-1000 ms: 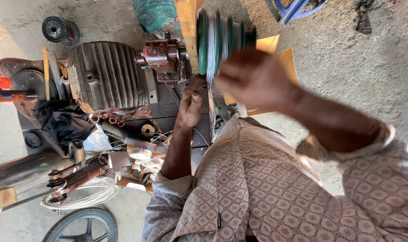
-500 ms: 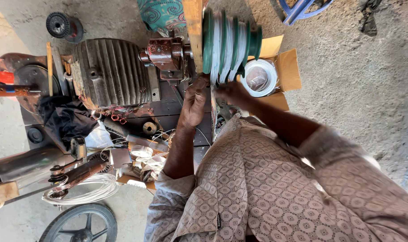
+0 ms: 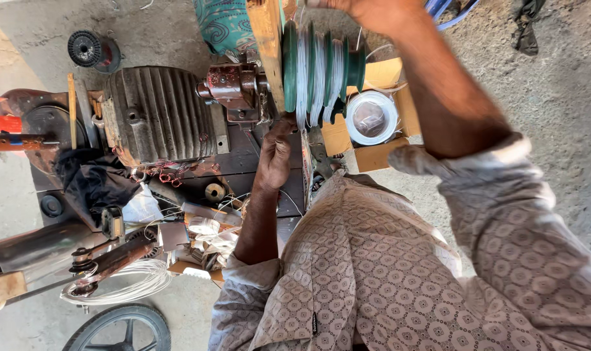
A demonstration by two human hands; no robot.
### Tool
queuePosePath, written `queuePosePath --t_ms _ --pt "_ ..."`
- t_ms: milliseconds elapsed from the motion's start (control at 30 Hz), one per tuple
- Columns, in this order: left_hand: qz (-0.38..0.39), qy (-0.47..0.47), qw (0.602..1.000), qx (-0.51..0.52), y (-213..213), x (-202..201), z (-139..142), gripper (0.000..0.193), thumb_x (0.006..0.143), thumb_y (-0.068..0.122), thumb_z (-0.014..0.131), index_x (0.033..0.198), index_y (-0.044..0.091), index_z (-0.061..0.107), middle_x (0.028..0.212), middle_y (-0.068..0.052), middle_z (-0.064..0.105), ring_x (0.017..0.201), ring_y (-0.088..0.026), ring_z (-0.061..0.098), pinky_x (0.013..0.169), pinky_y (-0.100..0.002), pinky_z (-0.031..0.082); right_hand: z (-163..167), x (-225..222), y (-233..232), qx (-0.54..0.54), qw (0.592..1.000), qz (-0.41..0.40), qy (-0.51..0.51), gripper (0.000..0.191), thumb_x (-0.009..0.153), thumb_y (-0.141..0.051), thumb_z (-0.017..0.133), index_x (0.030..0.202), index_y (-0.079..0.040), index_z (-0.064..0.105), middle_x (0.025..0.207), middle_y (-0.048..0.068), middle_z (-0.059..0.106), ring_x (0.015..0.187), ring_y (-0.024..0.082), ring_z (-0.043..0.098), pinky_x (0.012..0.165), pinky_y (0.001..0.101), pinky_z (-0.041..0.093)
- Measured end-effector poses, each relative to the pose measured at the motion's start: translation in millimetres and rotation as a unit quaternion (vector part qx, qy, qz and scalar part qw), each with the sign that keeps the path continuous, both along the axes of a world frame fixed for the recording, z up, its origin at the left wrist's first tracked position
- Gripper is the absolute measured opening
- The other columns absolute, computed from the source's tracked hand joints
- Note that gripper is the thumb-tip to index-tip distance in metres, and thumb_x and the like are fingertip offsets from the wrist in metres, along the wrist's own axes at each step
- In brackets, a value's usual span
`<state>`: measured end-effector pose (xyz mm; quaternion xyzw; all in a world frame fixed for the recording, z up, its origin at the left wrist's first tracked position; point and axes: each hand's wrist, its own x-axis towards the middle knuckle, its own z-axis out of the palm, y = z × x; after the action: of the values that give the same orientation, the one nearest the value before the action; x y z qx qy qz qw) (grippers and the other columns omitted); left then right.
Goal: The person winds white wire onto a green spool using a motorized winding machine. They guide the wire with both hands, adjust the spool, and secure the wire end with a tie. The person then uses pliers to tighten the tie and continues winding.
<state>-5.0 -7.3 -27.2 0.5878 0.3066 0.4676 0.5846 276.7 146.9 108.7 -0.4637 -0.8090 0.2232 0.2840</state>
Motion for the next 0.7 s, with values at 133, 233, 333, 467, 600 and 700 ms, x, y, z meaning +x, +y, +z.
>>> queuePosePath --t_ms 133,233,333,467,600,700 --pt "-0.009 -0.008 1.0 -0.003 1 -1 0 0.077 0.104 0.071 0.045 0.141 0.005 0.06 0.141 -0.016 0.061 0.135 -0.029 0.056 0.119 -0.048 0.042 -156 -16 -2 -0.233 0.958 -0.094 0.134 0.022 0.092 -0.027 0.08 0.085 -0.009 0.071 0.073 0.005 0.067 0.066 0.017 0.065 0.06 0.0337 0.054" --pt "-0.01 0.008 1.0 -0.001 1 -2 -8 0.077 0.104 0.071 0.042 0.141 0.006 0.061 0.138 -0.015 0.064 0.134 -0.028 0.057 0.118 -0.047 0.042 -228 -44 -88 -0.347 0.914 -0.12 0.173 0.024 0.095 -0.028 0.079 0.085 -0.008 0.071 0.072 0.006 0.067 0.064 0.016 0.064 0.061 0.034 0.054" --pt "0.01 0.01 0.999 -0.033 -1 -1 -16 0.073 0.107 0.069 0.045 0.134 0.004 0.065 0.129 -0.014 0.065 0.132 -0.027 0.058 0.121 -0.048 0.045 -210 -78 -173 -0.307 0.94 -0.074 0.128 0.026 0.098 -0.029 0.077 0.086 -0.007 0.071 0.071 0.007 0.068 0.063 0.016 0.063 0.062 0.0343 0.053" --pt "-0.008 -0.034 0.999 -0.022 -2 -3 -15 0.073 0.106 0.068 0.049 0.135 0.002 0.06 0.134 -0.013 0.062 0.133 -0.027 0.054 0.121 -0.048 0.041 -86 -88 -206 0.002 0.998 0.061 0.027 0.024 0.092 -0.03 0.078 0.085 -0.009 0.068 0.076 0.006 0.066 0.065 0.016 0.064 0.059 0.0379 0.055" --pt "-0.018 -0.023 1.0 -0.002 1 -4 -6 0.078 0.105 0.07 0.046 0.138 0.002 0.062 0.133 -0.012 0.065 0.131 -0.026 0.057 0.12 -0.047 0.042 30 -61 -167 0.298 0.906 0.119 -0.277 0.017 0.082 -0.013 0.08 0.082 -0.014 0.063 0.073 -0.002 0.058 0.066 0.01 0.061 0.056 0.0264 0.053" --pt "-0.006 -0.018 1.0 -0.016 2 1 -1 0.08 0.103 0.071 0.046 0.144 0.002 0.057 0.139 -0.014 0.063 0.135 -0.027 0.056 0.12 -0.048 0.042 58 -31 -94 0.235 0.952 0.095 -0.171 0.022 0.092 -0.028 0.083 0.089 -0.013 0.066 0.08 0.0 0.062 0.071 0.013 0.063 0.058 0.0304 0.051"
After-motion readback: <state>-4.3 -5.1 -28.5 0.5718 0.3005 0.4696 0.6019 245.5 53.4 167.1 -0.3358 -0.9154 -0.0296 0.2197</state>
